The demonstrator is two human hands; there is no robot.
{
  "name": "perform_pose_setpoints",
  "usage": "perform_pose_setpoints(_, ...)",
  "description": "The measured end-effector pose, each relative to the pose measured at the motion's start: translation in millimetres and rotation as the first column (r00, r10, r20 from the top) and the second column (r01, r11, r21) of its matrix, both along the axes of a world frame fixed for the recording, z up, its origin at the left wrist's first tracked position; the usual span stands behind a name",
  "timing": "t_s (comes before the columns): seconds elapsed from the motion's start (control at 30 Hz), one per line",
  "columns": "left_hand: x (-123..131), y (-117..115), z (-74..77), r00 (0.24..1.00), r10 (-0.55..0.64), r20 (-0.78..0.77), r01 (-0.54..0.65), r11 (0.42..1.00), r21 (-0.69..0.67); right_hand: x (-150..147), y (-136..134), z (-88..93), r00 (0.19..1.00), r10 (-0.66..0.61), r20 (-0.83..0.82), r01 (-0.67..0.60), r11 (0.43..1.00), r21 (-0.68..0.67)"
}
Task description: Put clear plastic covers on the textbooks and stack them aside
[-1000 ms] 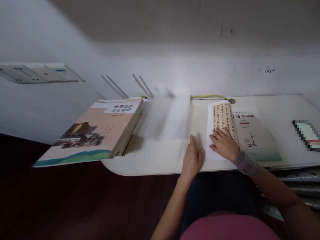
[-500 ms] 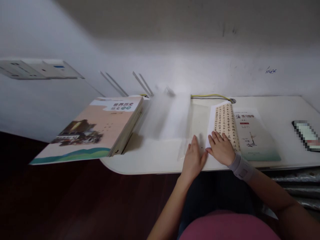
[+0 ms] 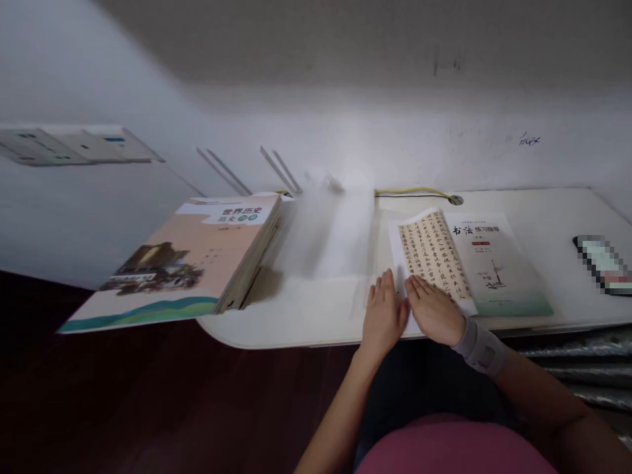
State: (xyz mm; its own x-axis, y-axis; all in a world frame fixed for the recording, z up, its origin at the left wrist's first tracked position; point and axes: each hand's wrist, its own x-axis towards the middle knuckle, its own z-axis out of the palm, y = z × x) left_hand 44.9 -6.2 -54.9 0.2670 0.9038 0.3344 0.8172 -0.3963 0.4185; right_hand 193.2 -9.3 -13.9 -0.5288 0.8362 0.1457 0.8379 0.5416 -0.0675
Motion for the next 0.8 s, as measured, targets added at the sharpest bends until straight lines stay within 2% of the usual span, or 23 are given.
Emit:
perform_pose_setpoints(0.13, 0, -2, 3.1, 0.999, -0.018, -0.039, 0.018, 1.0, -0.017, 7, 10, 14.5, 0.996, 0.067, 0.066, -0.064, 0.997, -0.051)
perform_pose_setpoints(0.27, 1, -3, 3.5, 0.995, -0.007, -0.101, 0.005, 1.0, -0.025, 15, 32, 24.5, 0.979, 0.142, 0.143, -0.137, 0.989, -0.049)
perform_pose_setpoints(0.5, 2, -4, 1.8, 0.992, 0.01, -0.127, -0.008, 1.0, 0.013, 26, 86, 19.9, 0.932, 0.313, 0.182, -0.266, 0.934, -0.24)
perform_pose_setpoints(0.63, 3, -4, 3.5, 0.988, 0.036, -0.152, -0.032, 0.999, 0.029, 29, 99, 12.6, 0.944, 0.29, 0.157, -0.25, 0.939, -0.236)
perform_pose_setpoints(0.8, 4, -5, 6.7, 0.977, 0.037, -0.211, -0.032, 0.999, 0.028, 36, 104, 6.5, 0.977, 0.14, 0.161, -0.116, 0.982, -0.149)
